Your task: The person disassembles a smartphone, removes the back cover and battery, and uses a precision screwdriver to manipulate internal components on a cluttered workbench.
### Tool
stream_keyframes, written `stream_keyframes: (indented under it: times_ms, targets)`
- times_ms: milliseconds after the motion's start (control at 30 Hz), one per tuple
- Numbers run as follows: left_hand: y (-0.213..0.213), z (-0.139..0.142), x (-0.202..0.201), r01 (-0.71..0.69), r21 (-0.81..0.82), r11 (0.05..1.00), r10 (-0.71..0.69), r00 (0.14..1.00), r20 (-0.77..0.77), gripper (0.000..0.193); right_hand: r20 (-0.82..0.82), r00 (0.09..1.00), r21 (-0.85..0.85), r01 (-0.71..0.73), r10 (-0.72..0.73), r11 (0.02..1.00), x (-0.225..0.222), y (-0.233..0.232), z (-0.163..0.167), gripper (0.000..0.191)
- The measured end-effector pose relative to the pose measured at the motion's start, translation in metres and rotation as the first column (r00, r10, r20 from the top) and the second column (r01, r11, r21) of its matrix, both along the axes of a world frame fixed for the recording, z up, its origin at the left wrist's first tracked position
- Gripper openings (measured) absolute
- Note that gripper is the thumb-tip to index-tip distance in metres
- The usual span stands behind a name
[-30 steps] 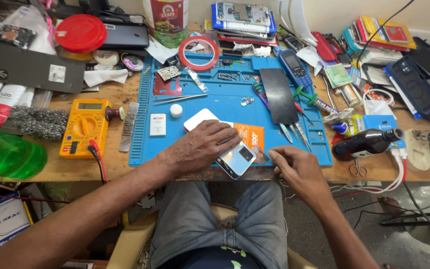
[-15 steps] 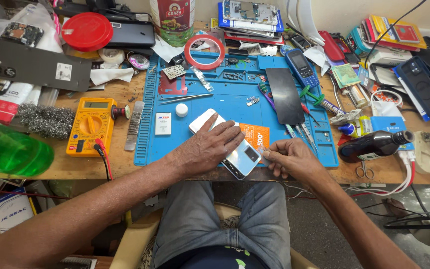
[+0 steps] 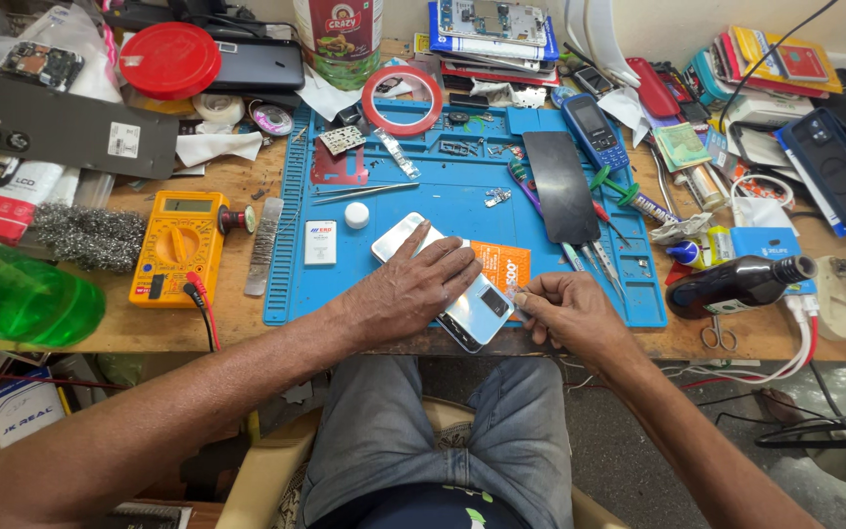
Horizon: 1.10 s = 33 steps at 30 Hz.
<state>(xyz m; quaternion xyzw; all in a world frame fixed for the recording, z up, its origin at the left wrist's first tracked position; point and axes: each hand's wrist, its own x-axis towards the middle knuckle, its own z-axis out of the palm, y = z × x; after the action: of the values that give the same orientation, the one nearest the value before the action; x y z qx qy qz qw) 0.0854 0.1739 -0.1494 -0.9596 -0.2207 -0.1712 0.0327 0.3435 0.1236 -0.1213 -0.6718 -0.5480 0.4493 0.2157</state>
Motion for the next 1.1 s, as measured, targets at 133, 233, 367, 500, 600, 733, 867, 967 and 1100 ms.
stream_keyframes:
  times_ms: [133,233,367,500,600,733,867,967,1100]
  targets:
    - [0.000,0.000,0.001,0.004,0.014,1.000,-0.004,1.000,0.000,0.053,0.012,1.000,0.031,-0.010,0.009,0.999,0.000,-0.003,-0.001,0.027]
    - [0.000,-0.001,0.002,0.003,0.013,1.000,-0.003,1.000,0.007,0.052,0.012,1.000,0.036,0.015,-0.016,0.999,-0.003,-0.003,-0.003,0.024]
    - [0.000,0.000,0.001,0.012,-0.003,1.000,-0.012,1.000,0.021,0.052,-0.077,0.996,0.120,-0.033,0.043,0.992,-0.011,0.004,-0.004,0.032]
    - [0.000,0.004,-0.001,0.014,0.007,1.000,-0.014,1.000,0.009,0.052,0.003,0.999,0.041,-0.039,0.039,0.998,-0.010,0.009,0.000,0.026]
    - [-0.001,0.007,-0.002,0.014,0.032,0.999,-0.015,1.000,0.026,0.051,-0.014,0.997,-0.027,-0.083,0.082,0.996,0.000,0.009,0.002,0.032]
    - [-0.003,0.006,-0.002,-0.011,0.050,0.999,0.010,1.000,0.019,0.053,-0.081,0.992,-0.107,-0.101,0.092,0.989,0.012,0.006,0.000,0.031]
    - [-0.004,0.005,-0.002,0.008,0.024,1.000,-0.009,1.000,0.029,0.053,-0.059,0.991,-0.046,-0.123,0.120,0.991,0.008,0.012,-0.008,0.030]
    - [-0.003,0.006,-0.001,0.009,0.024,1.000,-0.010,0.999,0.035,0.053,-0.122,0.987,-0.007,-0.105,0.104,0.994,0.001,0.018,-0.012,0.031]
    - [-0.005,0.010,-0.003,0.013,0.032,0.999,-0.014,0.999,0.036,0.052,-0.113,0.987,-0.062,-0.119,0.111,0.991,0.005,0.018,-0.008,0.030]
